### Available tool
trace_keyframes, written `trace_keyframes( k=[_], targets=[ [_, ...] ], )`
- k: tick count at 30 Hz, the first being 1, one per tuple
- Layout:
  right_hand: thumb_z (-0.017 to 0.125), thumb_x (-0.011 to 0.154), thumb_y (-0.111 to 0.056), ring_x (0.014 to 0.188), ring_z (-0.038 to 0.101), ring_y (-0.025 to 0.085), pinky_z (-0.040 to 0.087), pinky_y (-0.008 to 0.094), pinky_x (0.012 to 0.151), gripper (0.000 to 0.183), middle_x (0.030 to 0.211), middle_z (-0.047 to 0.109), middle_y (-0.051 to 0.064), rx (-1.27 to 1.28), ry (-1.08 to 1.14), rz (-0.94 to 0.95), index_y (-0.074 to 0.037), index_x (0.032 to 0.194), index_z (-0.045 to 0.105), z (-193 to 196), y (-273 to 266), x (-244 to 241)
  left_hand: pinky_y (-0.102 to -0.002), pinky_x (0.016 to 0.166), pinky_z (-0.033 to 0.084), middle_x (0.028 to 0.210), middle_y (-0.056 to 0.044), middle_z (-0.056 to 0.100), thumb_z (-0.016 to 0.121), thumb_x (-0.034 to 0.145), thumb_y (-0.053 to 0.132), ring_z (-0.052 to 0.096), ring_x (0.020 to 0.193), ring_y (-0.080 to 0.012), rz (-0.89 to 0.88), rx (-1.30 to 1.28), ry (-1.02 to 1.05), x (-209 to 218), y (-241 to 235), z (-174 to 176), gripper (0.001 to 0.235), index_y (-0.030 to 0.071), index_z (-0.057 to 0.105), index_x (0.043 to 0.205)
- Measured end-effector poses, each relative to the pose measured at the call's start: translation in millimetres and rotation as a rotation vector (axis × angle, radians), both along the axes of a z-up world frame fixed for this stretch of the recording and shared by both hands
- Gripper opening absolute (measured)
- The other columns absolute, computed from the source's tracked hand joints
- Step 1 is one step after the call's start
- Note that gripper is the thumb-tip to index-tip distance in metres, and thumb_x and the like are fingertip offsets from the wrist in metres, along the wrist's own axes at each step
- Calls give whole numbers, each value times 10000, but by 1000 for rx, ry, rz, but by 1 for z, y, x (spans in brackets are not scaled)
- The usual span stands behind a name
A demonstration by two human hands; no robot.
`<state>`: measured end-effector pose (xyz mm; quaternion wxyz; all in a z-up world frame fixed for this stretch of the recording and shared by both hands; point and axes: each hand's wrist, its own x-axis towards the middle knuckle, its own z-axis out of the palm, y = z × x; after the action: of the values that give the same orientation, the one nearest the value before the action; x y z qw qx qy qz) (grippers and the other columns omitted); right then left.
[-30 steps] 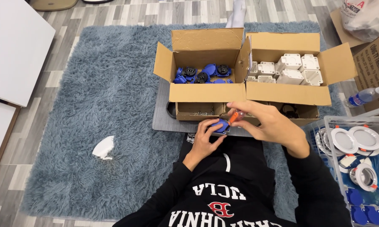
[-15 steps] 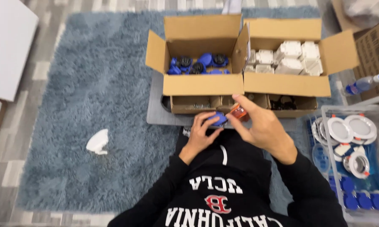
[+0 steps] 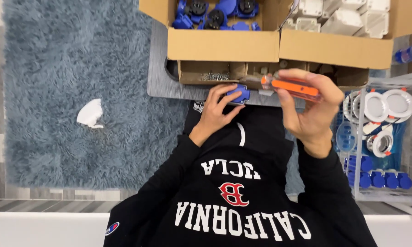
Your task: Assembling blue electrical sockets into white plastic housings using a screwdriver
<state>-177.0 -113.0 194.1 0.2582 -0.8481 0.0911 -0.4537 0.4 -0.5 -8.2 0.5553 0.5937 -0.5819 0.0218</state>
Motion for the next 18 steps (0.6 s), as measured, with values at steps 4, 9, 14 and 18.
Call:
trace_keyframes(
  k=[4, 9, 14, 18],
  targets=[
    [785, 1074, 62, 983, 796, 457, 624, 471, 807, 425, 1210, 782, 331, -151, -5, -20, 133, 1316, 443, -23, -3, 20, -490, 1105, 570, 1402, -76, 679, 914, 940, 280, 664, 1285, -365, 21, -106, -23, 0, -4, -1, 447, 155, 777, 1347],
    [749, 1104, 51, 1036, 781, 472, 633, 490, 812, 348, 1248, 756, 304, -146, 52, -5, 105, 1304, 468, -34, -1, 36, -489, 1109, 571, 1400, -75, 685, 899, 953, 304, 669, 1281, -360, 24, -109, -21, -1, -4, 0, 441, 164, 777, 1353],
    [752, 1107, 34, 1037, 768, 487, 633, 500, 801, 350, 1253, 743, 313, -180, 60, -2, 128, 1318, 489, -44, -2, 40, -494, 1128, 558, 1418, -75, 679, 879, 966, 333, 662, 1299, -353, 36, -112, -38, -2, -1, -4, 453, 180, 765, 1377],
    [793, 1072, -21, 1006, 777, 456, 644, 464, 774, 364, 1227, 770, 267, -202, 78, -79, 106, 1317, 554, -49, -2, 44, -508, 1129, 552, 1436, -95, 665, 852, 981, 305, 650, 1308, -371, 27, -110, -58, -1, -4, -1, 464, 166, 741, 1409]
  ],
)
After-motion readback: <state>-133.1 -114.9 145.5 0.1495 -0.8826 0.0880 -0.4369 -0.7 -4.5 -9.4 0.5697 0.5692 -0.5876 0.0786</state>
